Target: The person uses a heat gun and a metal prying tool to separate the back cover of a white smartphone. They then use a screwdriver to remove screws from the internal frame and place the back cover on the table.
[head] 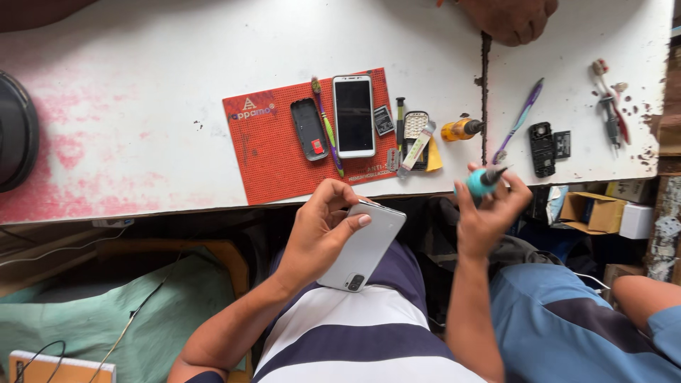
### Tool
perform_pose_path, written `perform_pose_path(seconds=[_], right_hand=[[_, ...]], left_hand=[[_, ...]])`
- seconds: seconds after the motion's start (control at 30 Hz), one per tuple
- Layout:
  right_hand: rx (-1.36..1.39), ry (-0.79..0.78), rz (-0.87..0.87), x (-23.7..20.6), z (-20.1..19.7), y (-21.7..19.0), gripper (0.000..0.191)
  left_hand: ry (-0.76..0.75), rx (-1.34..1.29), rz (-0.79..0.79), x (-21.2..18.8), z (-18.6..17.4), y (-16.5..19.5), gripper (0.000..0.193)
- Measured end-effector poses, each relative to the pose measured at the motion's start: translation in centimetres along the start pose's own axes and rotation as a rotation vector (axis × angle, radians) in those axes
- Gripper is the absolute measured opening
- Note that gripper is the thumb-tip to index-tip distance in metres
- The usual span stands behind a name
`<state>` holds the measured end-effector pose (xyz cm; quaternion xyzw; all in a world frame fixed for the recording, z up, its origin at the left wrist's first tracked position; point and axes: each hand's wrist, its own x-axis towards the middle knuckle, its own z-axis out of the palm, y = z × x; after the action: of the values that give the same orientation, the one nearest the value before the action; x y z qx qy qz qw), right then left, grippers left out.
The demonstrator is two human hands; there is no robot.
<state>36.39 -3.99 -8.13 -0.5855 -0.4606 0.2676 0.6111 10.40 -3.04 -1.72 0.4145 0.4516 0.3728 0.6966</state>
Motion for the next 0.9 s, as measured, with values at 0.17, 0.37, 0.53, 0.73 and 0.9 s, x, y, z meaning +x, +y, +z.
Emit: perform_pose_path(seconds=[0.17, 0.37, 0.53, 0.73, 0.9], right_hand=[[-0.392, -0.211, -0.216, -2.2, -4.0, -5.3, 0.05], [-0.511, -0.284, -0.389, -2.5, -4.9, -7.6, 0.049], [-0.545, -0.325, -0.422, -2.4, -4.6, -7.7, 0.047], [-0.545, -0.371, -0.446, -2.0, -4.6, -7.9, 0.047], [-0.558, -0.373, -0.45, -2.0, -4.5, -7.8, 0.046]], left_hand=[[0.005, 0.042, 0.024, 0.1, 0.5, 0.3, 0.023], [-0.002, 0.126, 0.045, 0.4, 1.1, 0.5, 0.023], [-0.024, 0.17, 0.069, 0.3, 1.4, 0.9, 0.022], [-0.042, 0.199, 0.053, 0.4, 1.5, 1.1, 0.022], [-0.062, 0.21, 0.102, 0.6, 1.3, 0.8, 0.021]])
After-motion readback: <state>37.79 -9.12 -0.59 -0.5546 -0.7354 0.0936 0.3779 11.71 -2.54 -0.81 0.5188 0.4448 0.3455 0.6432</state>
